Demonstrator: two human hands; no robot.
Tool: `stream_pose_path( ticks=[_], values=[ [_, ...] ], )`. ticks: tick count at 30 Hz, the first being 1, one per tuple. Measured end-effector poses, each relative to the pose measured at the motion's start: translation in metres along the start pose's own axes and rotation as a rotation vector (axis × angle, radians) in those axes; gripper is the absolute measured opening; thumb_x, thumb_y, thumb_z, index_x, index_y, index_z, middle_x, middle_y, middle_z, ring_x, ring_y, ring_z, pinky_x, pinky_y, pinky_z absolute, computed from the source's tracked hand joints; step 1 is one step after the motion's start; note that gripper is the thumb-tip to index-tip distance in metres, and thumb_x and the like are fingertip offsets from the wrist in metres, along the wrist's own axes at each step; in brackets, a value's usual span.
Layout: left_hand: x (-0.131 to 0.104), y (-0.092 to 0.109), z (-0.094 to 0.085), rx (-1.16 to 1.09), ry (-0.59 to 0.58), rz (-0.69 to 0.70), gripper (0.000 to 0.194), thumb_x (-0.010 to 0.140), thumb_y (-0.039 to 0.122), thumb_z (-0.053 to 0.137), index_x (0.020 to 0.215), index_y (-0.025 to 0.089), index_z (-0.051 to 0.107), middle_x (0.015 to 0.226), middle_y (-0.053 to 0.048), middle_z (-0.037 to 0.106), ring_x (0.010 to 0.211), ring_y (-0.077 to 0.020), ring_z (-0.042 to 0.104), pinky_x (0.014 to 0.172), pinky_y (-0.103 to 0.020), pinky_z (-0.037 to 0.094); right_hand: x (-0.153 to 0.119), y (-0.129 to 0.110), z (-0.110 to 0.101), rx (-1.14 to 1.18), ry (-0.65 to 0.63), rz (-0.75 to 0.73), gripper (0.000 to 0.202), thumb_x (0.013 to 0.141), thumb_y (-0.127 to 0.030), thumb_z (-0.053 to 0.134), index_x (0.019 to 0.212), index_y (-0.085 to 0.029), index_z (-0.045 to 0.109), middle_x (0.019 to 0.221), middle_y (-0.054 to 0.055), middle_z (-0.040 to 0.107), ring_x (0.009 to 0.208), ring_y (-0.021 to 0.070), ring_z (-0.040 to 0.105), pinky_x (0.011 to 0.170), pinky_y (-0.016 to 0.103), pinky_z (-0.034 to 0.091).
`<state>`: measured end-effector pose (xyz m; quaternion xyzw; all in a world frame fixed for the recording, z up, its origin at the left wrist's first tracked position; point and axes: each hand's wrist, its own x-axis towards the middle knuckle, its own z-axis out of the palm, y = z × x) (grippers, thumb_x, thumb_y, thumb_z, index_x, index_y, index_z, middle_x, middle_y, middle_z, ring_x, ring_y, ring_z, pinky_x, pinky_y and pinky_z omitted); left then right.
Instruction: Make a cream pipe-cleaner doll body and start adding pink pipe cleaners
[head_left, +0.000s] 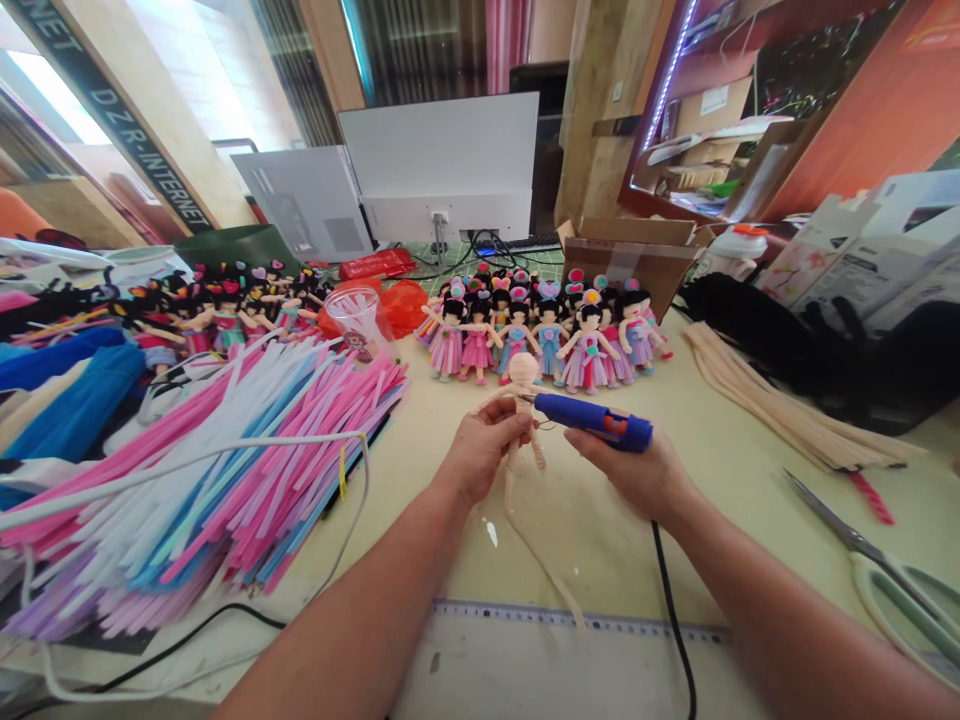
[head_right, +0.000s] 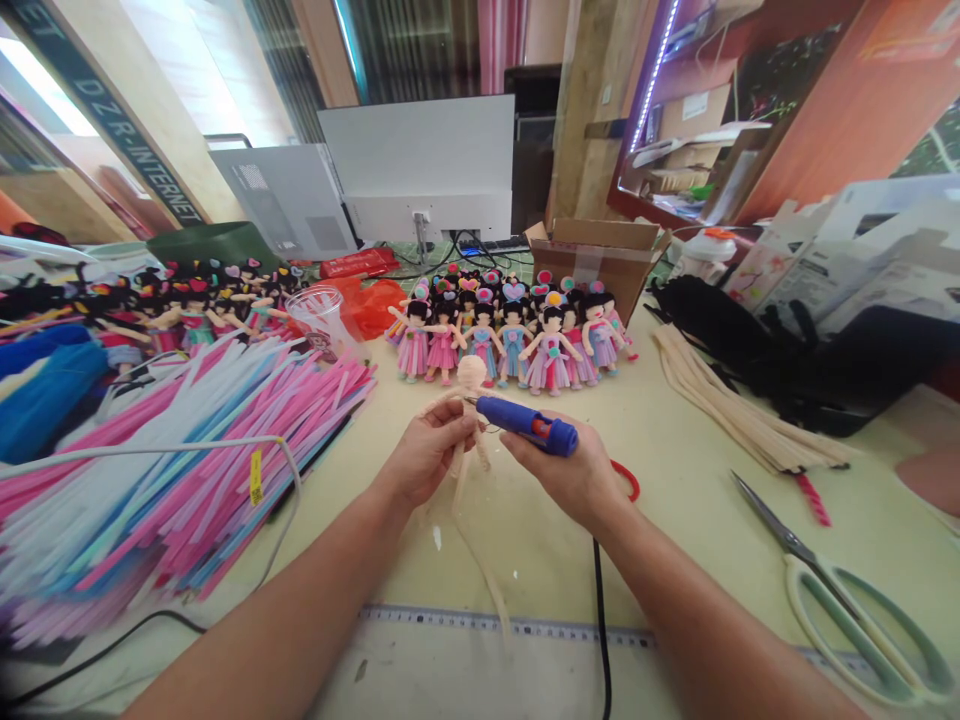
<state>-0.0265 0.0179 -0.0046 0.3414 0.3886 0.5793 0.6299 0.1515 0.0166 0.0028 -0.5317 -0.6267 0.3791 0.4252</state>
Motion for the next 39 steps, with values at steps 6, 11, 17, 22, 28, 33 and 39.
stream_pose_path(
  ticks=[6,11,17,22,28,33,39],
  values=[
    [0.000,0.001,0.000,0.008,-0.013,-0.002,0.032,0.056,0.028,0.088,0.072,0.016,0.062,0.067,0.001,0.068,0.058,-0.0074,0.056,0.061,-0.021,0.043,0.000,0.002,0.000,0.024,0.014,0.001,0.035,0.066,-0.054,0.074,0.070,-0.019,0.071,0.056,-0.001,0.060,0.051,0.0138,0.050,0.050,0.027,0.043],
    [0.001,0.002,-0.002,-0.008,-0.027,-0.010,0.034,0.056,0.029,0.088,0.070,0.016,0.061,0.065,0.001,0.067,0.055,-0.0062,0.053,0.058,-0.020,0.041,0.002,0.009,-0.001,0.043,0.000,0.009,0.035,0.067,-0.053,0.076,0.077,-0.019,0.074,0.062,0.000,0.065,0.057,0.0160,0.056,0.055,0.029,0.048],
    [0.001,0.002,-0.002,-0.012,-0.037,-0.024,0.034,0.056,0.032,0.089,0.068,0.015,0.062,0.066,0.000,0.067,0.053,-0.0052,0.051,0.057,-0.020,0.039,0.004,0.011,0.000,0.091,-0.019,0.005,0.038,0.066,-0.055,0.077,0.082,-0.020,0.075,0.066,0.001,0.067,0.063,0.0182,0.059,0.059,0.031,0.050],
    [0.001,0.003,-0.003,-0.002,-0.037,-0.040,0.034,0.057,0.035,0.089,0.069,0.014,0.064,0.068,-0.001,0.067,0.053,-0.0051,0.050,0.055,-0.020,0.038,0.003,0.010,-0.001,0.083,-0.020,0.001,0.038,0.067,-0.056,0.077,0.079,-0.020,0.074,0.065,0.000,0.066,0.064,0.0180,0.059,0.061,0.031,0.050],
    [0.002,0.004,-0.005,-0.018,-0.022,-0.072,0.039,0.054,0.038,0.090,0.071,0.014,0.066,0.069,-0.001,0.068,0.052,-0.0050,0.050,0.055,-0.020,0.040,0.004,0.013,-0.002,0.062,-0.014,-0.005,0.034,0.068,-0.054,0.076,0.073,-0.020,0.072,0.063,0.000,0.065,0.061,0.0178,0.057,0.059,0.031,0.049],
    [0.003,0.003,-0.006,-0.034,-0.014,-0.095,0.041,0.052,0.039,0.091,0.073,0.013,0.067,0.068,-0.001,0.068,0.052,-0.0051,0.052,0.055,-0.019,0.041,0.003,0.006,-0.002,0.065,0.009,0.002,0.036,0.064,-0.056,0.077,0.067,-0.021,0.069,0.059,0.000,0.060,0.057,0.0160,0.053,0.055,0.030,0.047],
    [0.002,0.005,-0.006,-0.056,-0.012,-0.113,0.038,0.055,0.035,0.090,0.077,0.013,0.068,0.067,0.000,0.067,0.050,-0.0042,0.050,0.054,-0.019,0.040,0.003,0.003,-0.001,0.058,0.009,0.004,0.036,0.064,-0.057,0.075,0.067,-0.022,0.069,0.059,0.000,0.059,0.058,0.0168,0.053,0.057,0.031,0.047]
  ],
)
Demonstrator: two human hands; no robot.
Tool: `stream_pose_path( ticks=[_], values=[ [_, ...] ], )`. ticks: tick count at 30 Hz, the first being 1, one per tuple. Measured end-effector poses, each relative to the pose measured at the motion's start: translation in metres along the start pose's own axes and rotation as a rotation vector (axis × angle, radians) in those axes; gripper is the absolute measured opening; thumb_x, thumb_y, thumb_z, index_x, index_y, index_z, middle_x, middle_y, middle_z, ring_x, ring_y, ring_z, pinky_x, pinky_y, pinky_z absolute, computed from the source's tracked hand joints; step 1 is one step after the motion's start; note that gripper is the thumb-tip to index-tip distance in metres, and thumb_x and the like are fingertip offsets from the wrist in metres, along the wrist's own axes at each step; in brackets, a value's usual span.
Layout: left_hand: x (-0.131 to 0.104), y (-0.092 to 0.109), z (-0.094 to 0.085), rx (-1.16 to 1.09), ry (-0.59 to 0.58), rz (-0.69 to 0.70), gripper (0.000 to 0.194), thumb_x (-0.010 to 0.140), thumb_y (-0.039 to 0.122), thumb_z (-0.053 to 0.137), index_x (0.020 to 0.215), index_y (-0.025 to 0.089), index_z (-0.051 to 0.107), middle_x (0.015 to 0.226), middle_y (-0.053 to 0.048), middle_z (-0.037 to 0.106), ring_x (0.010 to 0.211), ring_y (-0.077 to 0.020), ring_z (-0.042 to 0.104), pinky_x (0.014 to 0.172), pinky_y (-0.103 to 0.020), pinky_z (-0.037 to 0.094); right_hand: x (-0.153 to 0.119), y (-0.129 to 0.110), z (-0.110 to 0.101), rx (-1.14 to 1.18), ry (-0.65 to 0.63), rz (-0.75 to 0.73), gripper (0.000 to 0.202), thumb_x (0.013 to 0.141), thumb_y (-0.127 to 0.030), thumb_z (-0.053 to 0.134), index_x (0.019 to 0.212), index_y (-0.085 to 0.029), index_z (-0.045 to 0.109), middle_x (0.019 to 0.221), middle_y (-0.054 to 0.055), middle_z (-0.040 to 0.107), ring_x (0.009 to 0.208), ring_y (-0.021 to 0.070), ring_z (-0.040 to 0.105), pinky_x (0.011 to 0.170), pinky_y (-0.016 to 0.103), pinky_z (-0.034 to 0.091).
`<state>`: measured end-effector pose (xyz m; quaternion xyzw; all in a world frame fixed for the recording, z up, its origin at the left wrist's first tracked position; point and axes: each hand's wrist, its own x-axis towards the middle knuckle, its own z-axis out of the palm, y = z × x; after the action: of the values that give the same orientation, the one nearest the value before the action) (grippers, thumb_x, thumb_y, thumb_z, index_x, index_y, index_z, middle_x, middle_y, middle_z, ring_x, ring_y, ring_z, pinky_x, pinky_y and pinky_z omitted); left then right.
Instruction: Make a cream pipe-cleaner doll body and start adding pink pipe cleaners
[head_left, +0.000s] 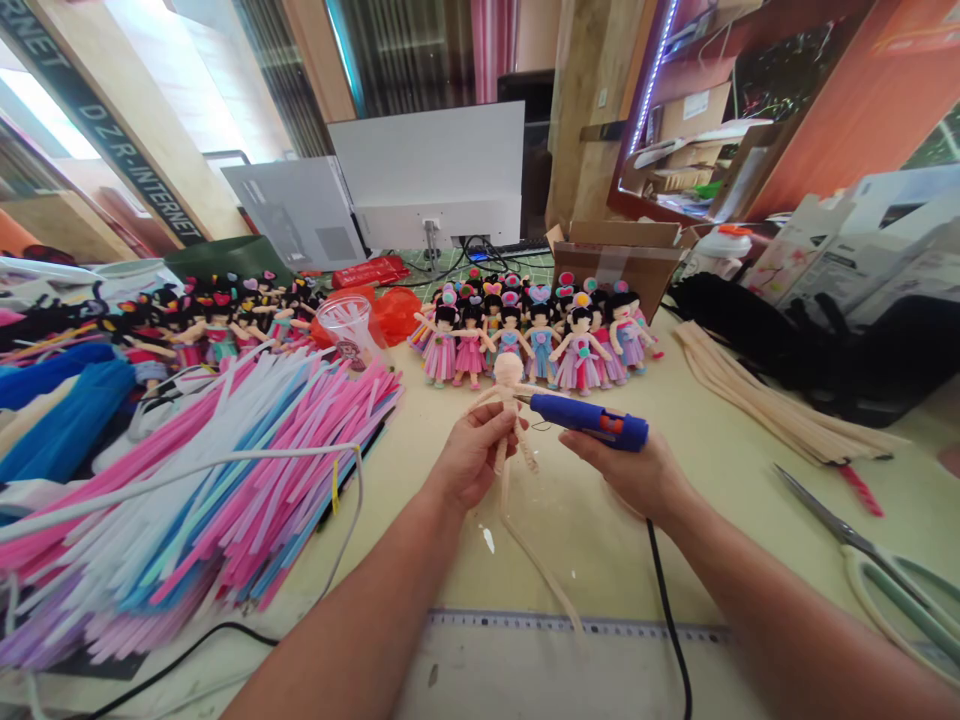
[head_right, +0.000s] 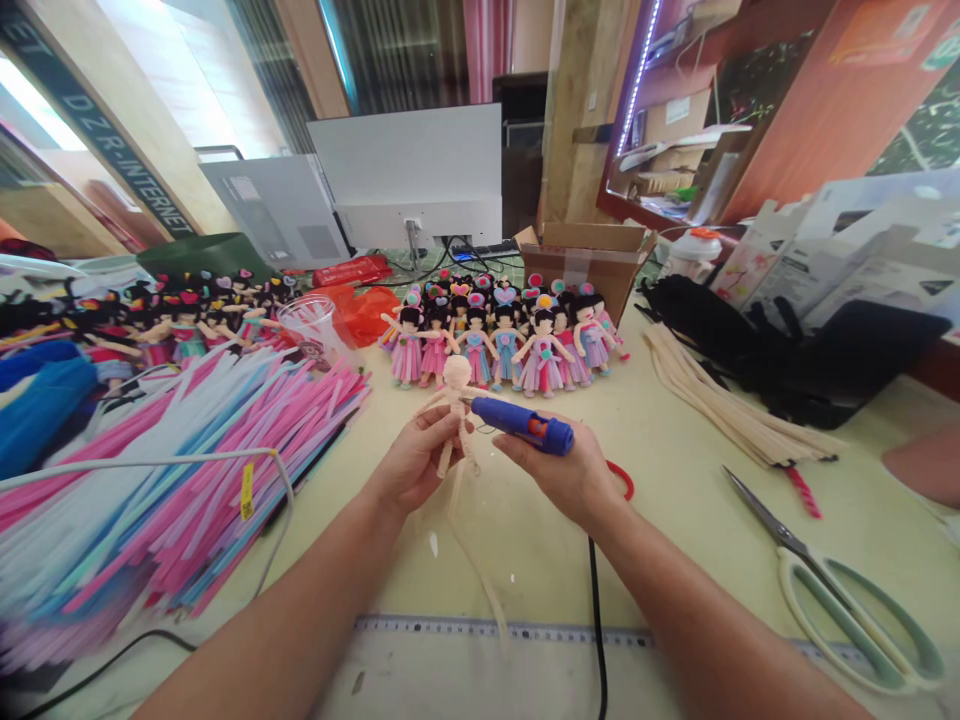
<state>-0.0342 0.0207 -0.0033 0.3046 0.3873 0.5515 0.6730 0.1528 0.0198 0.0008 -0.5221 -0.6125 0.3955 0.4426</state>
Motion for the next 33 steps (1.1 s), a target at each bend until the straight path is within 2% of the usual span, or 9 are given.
stream_pose_path(
  ticks=[6,13,22,29,33],
  values=[
    [-0.0003,0.0007,0.0007,-0.037,-0.002,-0.012,0.037,0.057,0.033,0.090,0.080,0.013,0.069,0.067,0.000,0.066,0.051,-0.0046,0.052,0.054,-0.018,0.041,0.0008,0.0056,-0.0003,0.004,-0.003,0.002,0.034,0.066,-0.057,0.075,0.071,-0.023,0.071,0.061,0.000,0.059,0.059,0.0170,0.053,0.059,0.032,0.048],
    [-0.0011,0.0012,0.0015,-0.066,-0.015,-0.021,0.036,0.059,0.031,0.089,0.082,0.013,0.069,0.066,0.000,0.066,0.051,-0.0052,0.053,0.054,-0.018,0.043,0.0001,-0.0003,-0.0005,0.015,0.013,0.012,0.034,0.063,-0.056,0.077,0.071,-0.023,0.072,0.060,-0.001,0.057,0.055,0.0149,0.048,0.054,0.031,0.045],
    [-0.0011,0.0007,0.0012,-0.081,-0.020,-0.016,0.041,0.053,0.032,0.092,0.082,0.013,0.070,0.067,0.000,0.067,0.052,-0.0056,0.054,0.054,-0.018,0.044,0.0000,0.0021,0.0006,0.013,0.006,0.002,0.033,0.066,-0.054,0.075,0.070,-0.022,0.070,0.060,-0.001,0.057,0.057,0.0147,0.049,0.055,0.030,0.045],
    [-0.0014,0.0005,-0.0002,-0.048,-0.008,-0.015,0.037,0.058,0.032,0.090,0.084,0.013,0.071,0.069,-0.001,0.067,0.052,-0.0052,0.054,0.056,-0.018,0.044,0.0016,0.0052,0.0005,-0.014,0.009,0.015,0.034,0.066,-0.055,0.076,0.072,-0.022,0.071,0.059,-0.002,0.056,0.056,0.0150,0.049,0.055,0.030,0.045],
    [-0.0014,-0.0003,0.0001,-0.002,-0.002,0.001,0.036,0.059,0.033,0.090,0.082,0.013,0.071,0.068,-0.001,0.067,0.052,-0.0045,0.053,0.055,-0.017,0.043,0.0016,0.0053,-0.0013,-0.067,-0.007,-0.010,0.035,0.068,-0.056,0.074,0.074,-0.021,0.073,0.060,-0.002,0.061,0.056,0.0159,0.053,0.056,0.031,0.047]
  ],
)
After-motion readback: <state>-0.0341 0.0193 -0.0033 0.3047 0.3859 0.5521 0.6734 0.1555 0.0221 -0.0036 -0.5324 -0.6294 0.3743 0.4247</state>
